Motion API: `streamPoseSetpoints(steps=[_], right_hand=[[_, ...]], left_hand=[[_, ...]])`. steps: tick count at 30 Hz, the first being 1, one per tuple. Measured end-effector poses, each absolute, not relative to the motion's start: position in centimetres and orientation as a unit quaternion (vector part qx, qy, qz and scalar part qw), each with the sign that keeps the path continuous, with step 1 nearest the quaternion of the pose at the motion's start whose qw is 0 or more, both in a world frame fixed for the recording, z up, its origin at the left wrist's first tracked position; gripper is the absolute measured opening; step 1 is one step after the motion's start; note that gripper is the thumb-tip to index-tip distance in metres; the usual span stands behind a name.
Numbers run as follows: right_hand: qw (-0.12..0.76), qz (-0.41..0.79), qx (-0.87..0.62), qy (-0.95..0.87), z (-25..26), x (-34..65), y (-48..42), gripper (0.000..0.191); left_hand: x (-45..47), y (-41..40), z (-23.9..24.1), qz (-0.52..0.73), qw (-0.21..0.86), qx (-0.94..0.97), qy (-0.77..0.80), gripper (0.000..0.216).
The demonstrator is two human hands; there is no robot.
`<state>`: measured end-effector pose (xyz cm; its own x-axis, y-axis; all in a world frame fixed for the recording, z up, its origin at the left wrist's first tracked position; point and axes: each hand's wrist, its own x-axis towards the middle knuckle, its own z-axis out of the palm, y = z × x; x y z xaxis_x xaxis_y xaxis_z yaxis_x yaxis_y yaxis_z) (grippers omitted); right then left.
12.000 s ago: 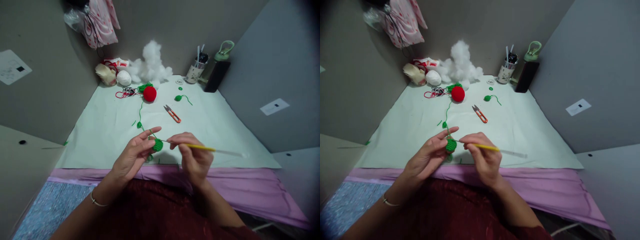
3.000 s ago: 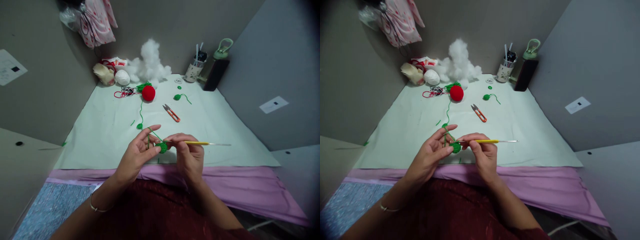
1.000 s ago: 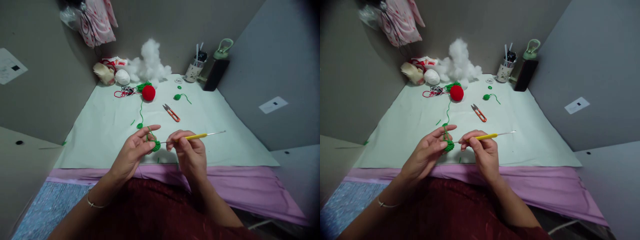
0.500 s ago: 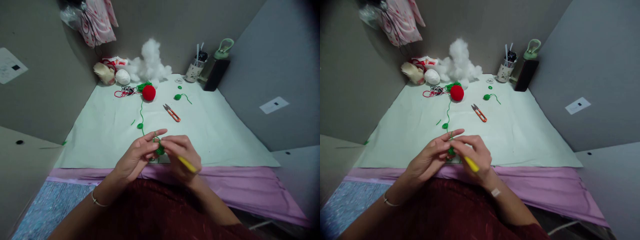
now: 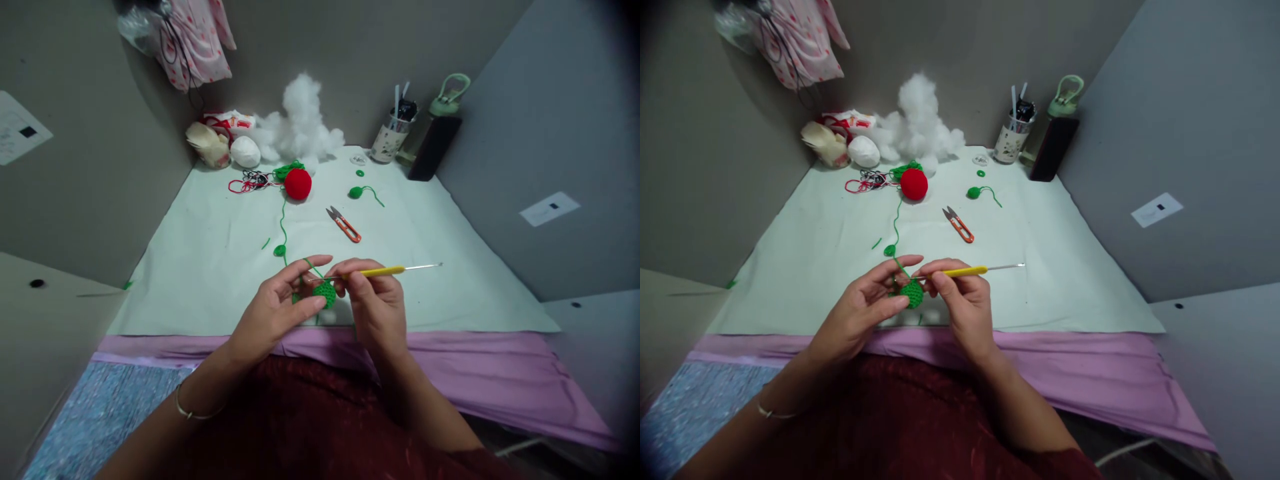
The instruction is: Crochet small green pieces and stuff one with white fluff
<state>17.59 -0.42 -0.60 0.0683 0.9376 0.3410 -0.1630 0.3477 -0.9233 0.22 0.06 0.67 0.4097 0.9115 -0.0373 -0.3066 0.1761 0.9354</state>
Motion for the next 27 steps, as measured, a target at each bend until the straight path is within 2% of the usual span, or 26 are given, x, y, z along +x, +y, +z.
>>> streamPoseSetpoints(steps=[7, 14, 24, 27], right_hand=[[0.63, 0.504, -0.313, -0.501, -0.5, 18.1, -0.1, 0.014], [0.618, 0.467, -0.309, -0.553, -0.1, 18.6, -0.4, 0.018], [0.503, 0.156, -0.317, -0.789, 1.3, 18.8, -1.1, 0.018], [0.464, -0.01, -0.329, -0.822, 0.9, 18.5, -1.4, 0.019]], left_hand=[[0.1, 0.1, 0.8, 0.437, 0.661, 0.5, 0.349, 0.047], [-0.2, 0.1, 1.3, 0.427, 0.612, 0.548, 0.378, 0.049], [0.3, 0.1, 0.3, 0.47, 0.332, 0.727, 0.374, 0.043], [0.3, 0.0, 0.1, 0.482, 0.339, 0.718, 0.37, 0.044]])
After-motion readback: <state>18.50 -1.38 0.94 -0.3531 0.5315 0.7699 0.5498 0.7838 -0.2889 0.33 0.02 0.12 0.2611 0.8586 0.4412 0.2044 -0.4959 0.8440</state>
